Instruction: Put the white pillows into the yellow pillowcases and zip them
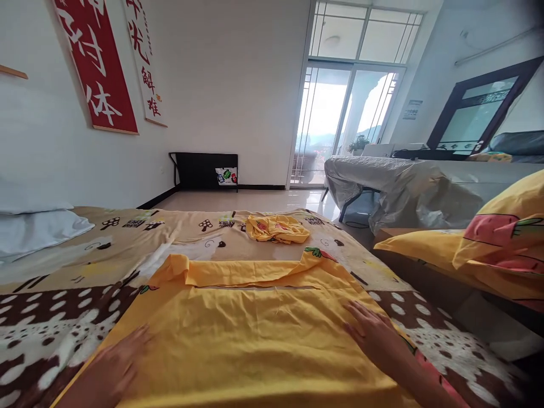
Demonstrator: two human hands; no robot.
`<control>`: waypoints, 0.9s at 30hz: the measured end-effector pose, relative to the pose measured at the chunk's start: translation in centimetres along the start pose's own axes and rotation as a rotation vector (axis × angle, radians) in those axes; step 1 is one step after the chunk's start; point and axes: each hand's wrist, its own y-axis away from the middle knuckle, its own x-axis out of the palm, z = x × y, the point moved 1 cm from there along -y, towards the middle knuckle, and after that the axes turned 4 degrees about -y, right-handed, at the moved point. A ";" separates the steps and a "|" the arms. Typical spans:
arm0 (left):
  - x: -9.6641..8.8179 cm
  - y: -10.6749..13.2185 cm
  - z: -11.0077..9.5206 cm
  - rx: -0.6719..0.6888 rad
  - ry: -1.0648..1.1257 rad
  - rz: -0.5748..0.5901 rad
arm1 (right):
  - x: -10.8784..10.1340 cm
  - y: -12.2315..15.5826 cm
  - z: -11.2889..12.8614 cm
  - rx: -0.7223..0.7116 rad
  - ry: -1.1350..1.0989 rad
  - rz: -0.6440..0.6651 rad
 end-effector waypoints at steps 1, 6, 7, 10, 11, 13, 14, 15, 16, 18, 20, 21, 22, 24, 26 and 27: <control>-0.5 -2.0 -1.1 -0.003 0.036 0.055 | -0.4 -1.9 1.6 -0.034 -0.011 0.055; -3.3 -10.7 -3.9 0.067 -0.140 -0.078 | -0.9 -9.5 4.7 -0.044 0.063 0.036; -3.6 -11.7 -3.7 0.088 -0.213 -0.160 | -0.9 -10.6 4.4 -0.024 0.076 0.008; -3.4 -13.7 -2.3 0.164 -0.390 -0.321 | -0.5 -13.6 2.4 0.009 0.087 -0.034; -3.1 -14.2 -1.8 0.209 -0.425 -0.327 | -0.3 -14.5 1.6 0.012 0.085 -0.036; -2.4 -15.2 -1.0 0.307 -0.449 -0.298 | 0.3 -16.5 0.0 0.010 0.079 -0.031; -2.0 -15.8 -0.8 0.345 -0.441 -0.274 | 0.7 -17.5 -0.6 -0.004 0.071 -0.024; -1.6 -16.6 -0.7 0.372 -0.422 -0.252 | 1.2 -18.6 -1.2 -0.025 0.056 -0.015; -1.3 -17.4 -0.6 0.388 -0.395 -0.231 | 1.7 -19.6 -1.6 -0.049 0.035 0.000; -1.0 -19.4 -0.3 0.384 -0.336 -0.188 | 2.9 -21.6 -2.2 -0.083 -0.020 0.052; -1.2 -21.7 0.3 0.338 -0.282 -0.111 | 4.0 -23.4 -2.7 -0.102 -0.065 0.136; -1.5 -22.9 0.8 0.298 -0.249 -0.072 | 4.4 -24.2 -2.9 -0.110 -0.076 0.180; -1.8 -24.2 1.4 0.238 -0.213 -0.036 | 4.7 -25.0 -3.2 -0.120 -0.084 0.216; -2.6 -26.5 2.6 0.089 -0.108 0.008 | 4.9 -26.6 -4.2 -0.120 -0.089 0.237; -3.0 -28.6 3.5 -0.073 0.036 0.031 | 4.8 -28.1 -5.4 -0.080 -0.082 0.203; -3.0 -29.4 3.8 -0.156 0.100 0.032 | 4.6 -28.6 -5.9 -0.055 -0.076 0.178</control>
